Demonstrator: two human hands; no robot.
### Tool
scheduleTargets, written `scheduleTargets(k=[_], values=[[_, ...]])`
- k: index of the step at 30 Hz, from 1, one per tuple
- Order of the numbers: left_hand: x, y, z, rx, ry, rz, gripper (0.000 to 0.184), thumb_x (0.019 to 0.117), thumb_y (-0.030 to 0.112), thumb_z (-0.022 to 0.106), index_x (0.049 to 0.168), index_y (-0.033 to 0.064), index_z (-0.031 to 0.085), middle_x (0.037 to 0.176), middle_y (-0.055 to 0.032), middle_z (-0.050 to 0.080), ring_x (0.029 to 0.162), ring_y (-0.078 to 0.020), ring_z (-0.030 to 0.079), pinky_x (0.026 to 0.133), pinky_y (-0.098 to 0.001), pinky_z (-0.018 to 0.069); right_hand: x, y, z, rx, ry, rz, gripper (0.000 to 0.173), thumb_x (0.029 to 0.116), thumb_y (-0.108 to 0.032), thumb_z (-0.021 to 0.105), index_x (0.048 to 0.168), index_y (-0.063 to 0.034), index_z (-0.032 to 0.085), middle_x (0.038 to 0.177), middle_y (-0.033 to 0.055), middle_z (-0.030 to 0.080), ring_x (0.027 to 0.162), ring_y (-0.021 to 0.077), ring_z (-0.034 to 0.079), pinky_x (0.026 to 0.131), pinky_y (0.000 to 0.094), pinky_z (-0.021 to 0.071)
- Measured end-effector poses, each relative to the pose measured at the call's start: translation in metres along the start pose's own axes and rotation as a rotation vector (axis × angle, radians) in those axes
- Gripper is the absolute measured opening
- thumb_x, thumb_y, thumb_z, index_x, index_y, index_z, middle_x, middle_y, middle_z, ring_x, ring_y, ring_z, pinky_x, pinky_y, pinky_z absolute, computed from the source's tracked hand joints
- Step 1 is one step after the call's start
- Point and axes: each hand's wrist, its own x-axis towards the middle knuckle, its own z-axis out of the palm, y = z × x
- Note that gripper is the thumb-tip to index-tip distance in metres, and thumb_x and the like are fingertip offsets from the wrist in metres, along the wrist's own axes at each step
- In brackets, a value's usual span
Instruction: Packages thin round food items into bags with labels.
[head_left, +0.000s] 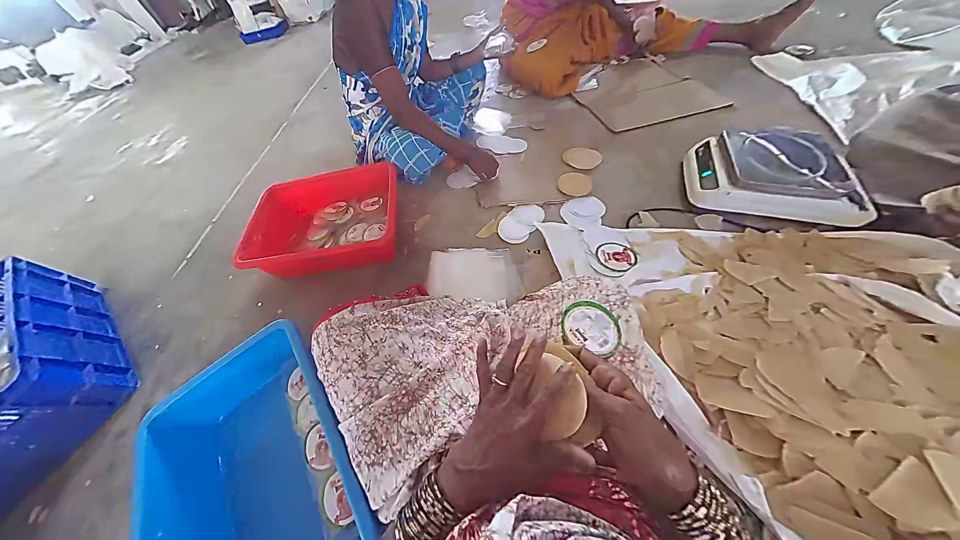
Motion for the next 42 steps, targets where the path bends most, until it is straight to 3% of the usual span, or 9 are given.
scheduleTargets(k=[4,7,9,15,23,27,32,36,42], values=[[-0.006,-0.006,0.000,-0.134,-0.148,0.018,0.111,0.0878,0.087,0.005,0.152,0.0071,0.048,0.160,-0.0187,0.040,0.153,-0.0367,0.028,0.119,-0.0710,0.0053,-0.001,0.006,-0.001,0.072,0.070,0.043,0.031,0.1016,-0.014,0.039,0.120,-0.0054,0.063,0.102,0.0033,0.074,0.093,0.0103,0.071,0.085,0.0293,0.0606],[-0.005,-0.008,0.000,-0.142,-0.168,0.018,0.107,0.0924,0.080,0.000,0.151,0.0057,0.048,0.160,-0.0175,0.040,0.154,-0.0361,0.026,0.120,-0.0704,0.0041,-0.005,0.008,0.000,0.145,0.137,0.048,0.042,0.1093,-0.031,0.033,0.120,-0.0059,0.065,0.106,0.0043,0.074,0.099,0.0115,0.071,0.089,0.0305,0.0604],[-0.004,-0.008,0.002,-0.181,-0.155,0.000,0.102,0.0959,0.075,-0.001,0.151,0.0055,0.048,0.161,-0.0186,0.039,0.154,-0.0368,0.024,0.121,-0.0685,0.0033,-0.004,0.008,-0.001,0.154,0.089,0.022,0.029,0.1018,-0.025,0.050,0.118,-0.0063,0.063,0.103,0.0035,0.075,0.094,0.0108,0.073,0.083,0.0287,0.0624],[-0.001,-0.009,0.004,-0.743,0.162,-0.351,0.087,0.1037,0.067,0.024,0.159,-0.0003,0.027,0.168,-0.0238,0.016,0.157,-0.0312,0.016,0.128,-0.0486,0.0192,-0.002,0.005,0.007,-0.007,0.045,-0.127,0.036,0.0919,-0.002,0.053,0.128,0.0004,0.054,0.107,0.0067,0.073,0.094,0.0140,0.073,0.082,0.0289,0.0622],[0.017,-0.001,0.009,-1.149,0.303,-0.537,0.074,0.1048,0.043,0.052,0.151,-0.0097,0.029,0.146,-0.0161,0.049,0.127,-0.0125,0.056,0.106,-0.0294,0.0492,0.014,0.012,0.021,-0.221,0.099,-0.315,0.032,0.0953,-0.018,0.063,0.122,-0.0010,0.058,0.103,0.0010,0.073,0.091,0.0077,0.072,0.079,0.0241,0.0623],[0.013,0.000,0.011,-1.491,0.265,-0.614,0.055,0.0936,0.002,0.067,0.140,-0.0058,0.038,0.124,-0.0146,0.065,0.111,-0.0193,0.068,0.098,-0.0377,0.0561,0.018,0.013,0.018,-0.074,0.199,-0.408,0.020,0.0903,-0.008,0.067,0.110,-0.0058,0.061,0.093,-0.0020,0.074,0.084,0.0078,0.073,0.075,0.0245,0.0629],[0.009,-0.008,0.017,-1.496,0.388,-0.628,0.022,0.0941,0.001,0.066,0.115,0.0014,0.061,0.102,-0.0066,0.072,0.094,-0.0125,0.070,0.087,-0.0327,0.0588,0.020,0.012,0.015,-0.121,0.099,-0.324,0.026,0.0780,-0.009,0.079,0.097,-0.0094,0.060,0.085,-0.0006,0.072,0.077,0.0090,0.071,0.069,0.0254,0.0610],[0.005,-0.017,0.010,-1.211,0.282,-0.416,0.018,0.0964,0.002,0.062,0.114,-0.0031,0.060,0.101,-0.0031,0.070,0.092,-0.0073,0.068,0.086,-0.0281,0.0581,0.026,0.003,0.004,-0.420,-0.011,-0.398,0.038,0.0810,-0.028,0.081,0.112,-0.0111,0.067,0.094,-0.0050,0.075,0.084,0.0048,0.072,0.073,0.0239,0.0622],[0.018,-0.006,0.016,-1.505,0.692,-0.642,0.028,0.0933,0.030,0.073,0.110,0.0083,0.070,0.098,-0.0050,0.074,0.087,-0.0117,0.072,0.081,-0.0314,0.0610,0.020,0.027,0.049,-0.020,0.120,-0.465,0.028,0.0872,-0.006,0.074,0.112,-0.0098,0.062,0.098,-0.0042,0.075,0.089,0.0069,0.073,0.079,0.0250,0.0622]])
